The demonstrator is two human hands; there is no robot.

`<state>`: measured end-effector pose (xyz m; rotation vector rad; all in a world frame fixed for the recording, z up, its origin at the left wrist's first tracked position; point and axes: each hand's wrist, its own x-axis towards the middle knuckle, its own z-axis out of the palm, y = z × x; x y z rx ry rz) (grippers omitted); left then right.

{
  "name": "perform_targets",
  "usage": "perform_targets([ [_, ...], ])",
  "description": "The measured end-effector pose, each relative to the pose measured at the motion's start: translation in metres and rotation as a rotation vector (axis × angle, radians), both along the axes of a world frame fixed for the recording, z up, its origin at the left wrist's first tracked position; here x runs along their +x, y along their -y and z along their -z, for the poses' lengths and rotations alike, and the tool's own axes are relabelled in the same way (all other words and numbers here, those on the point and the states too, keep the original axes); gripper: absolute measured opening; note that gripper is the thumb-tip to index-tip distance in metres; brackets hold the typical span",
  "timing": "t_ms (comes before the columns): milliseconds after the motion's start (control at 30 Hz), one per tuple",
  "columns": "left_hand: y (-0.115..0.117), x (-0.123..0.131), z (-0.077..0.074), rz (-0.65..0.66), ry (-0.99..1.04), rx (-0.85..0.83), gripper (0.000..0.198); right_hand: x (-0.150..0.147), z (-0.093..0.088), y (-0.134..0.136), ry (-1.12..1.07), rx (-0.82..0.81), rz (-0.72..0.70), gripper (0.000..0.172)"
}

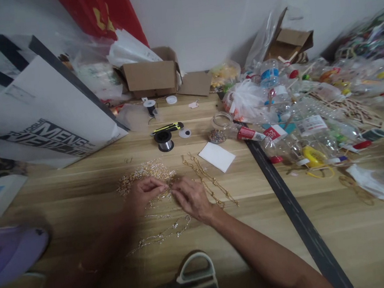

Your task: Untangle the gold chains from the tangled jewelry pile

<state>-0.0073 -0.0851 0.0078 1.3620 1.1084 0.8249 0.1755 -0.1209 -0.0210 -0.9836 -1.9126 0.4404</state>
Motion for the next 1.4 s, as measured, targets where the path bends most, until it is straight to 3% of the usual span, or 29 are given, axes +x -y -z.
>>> perform_targets([
  [367,0.004,0.002,0.011,0.025,0.012,0.084,0.012,0.0,0.001,0.0,0.003,-0.024,-0.007,0.009],
  [1000,0.006,0.001,0.022,0.041,0.035,0.04,0.022,0.0,-0.003,-0.001,0.071,-0.078,-0.097,0.021],
  [1400,0.004,0.002,0.016,0.007,0.029,-0.011,0.019,-0.002,-0.002,-0.002,0.048,-0.081,-0.086,0.013],
])
